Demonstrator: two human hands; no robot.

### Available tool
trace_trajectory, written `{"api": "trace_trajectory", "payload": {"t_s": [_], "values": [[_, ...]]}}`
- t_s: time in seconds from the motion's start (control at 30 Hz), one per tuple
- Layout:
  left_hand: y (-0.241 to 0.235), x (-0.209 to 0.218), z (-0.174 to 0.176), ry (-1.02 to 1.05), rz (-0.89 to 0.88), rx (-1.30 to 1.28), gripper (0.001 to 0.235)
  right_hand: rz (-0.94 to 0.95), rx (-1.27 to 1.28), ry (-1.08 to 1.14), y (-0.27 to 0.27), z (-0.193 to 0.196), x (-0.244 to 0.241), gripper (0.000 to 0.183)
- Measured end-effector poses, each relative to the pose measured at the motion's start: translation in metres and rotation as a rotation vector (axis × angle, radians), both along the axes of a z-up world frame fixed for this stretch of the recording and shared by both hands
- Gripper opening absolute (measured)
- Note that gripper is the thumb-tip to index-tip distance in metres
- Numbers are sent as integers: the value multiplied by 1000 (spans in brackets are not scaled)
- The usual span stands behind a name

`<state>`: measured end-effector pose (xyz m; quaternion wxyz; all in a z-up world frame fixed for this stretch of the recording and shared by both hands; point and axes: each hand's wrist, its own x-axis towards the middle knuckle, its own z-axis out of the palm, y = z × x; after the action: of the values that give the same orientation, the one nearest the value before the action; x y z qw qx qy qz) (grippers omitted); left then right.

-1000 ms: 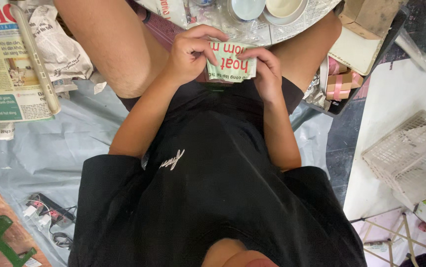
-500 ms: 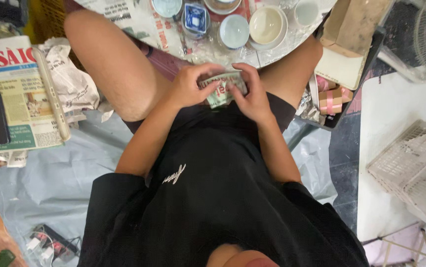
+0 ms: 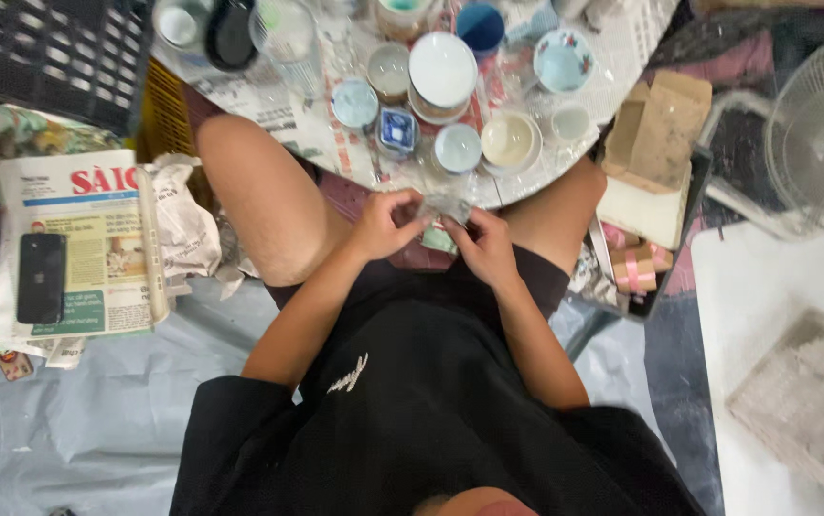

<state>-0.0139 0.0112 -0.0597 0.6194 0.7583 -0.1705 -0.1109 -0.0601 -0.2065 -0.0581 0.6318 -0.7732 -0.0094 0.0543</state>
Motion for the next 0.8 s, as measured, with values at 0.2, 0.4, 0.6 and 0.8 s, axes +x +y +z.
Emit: {"api": "trace_trajectory", "payload": {"t_s": [0.2,0.4,0.6,0.8], "values": [[0,4,-9,-29,-67,-265,24,18,75,-49,0,-2,4,27],[3,7,-4,-109,-9,-178,28,123,316,126,-9,8,2,31],[2,3,22,-273,-12,-123,27,124,322,83,-4,9,4,33],[9,2,44,-402,-103,-207,29,71,287,-12,-5,1,3,34]]}}
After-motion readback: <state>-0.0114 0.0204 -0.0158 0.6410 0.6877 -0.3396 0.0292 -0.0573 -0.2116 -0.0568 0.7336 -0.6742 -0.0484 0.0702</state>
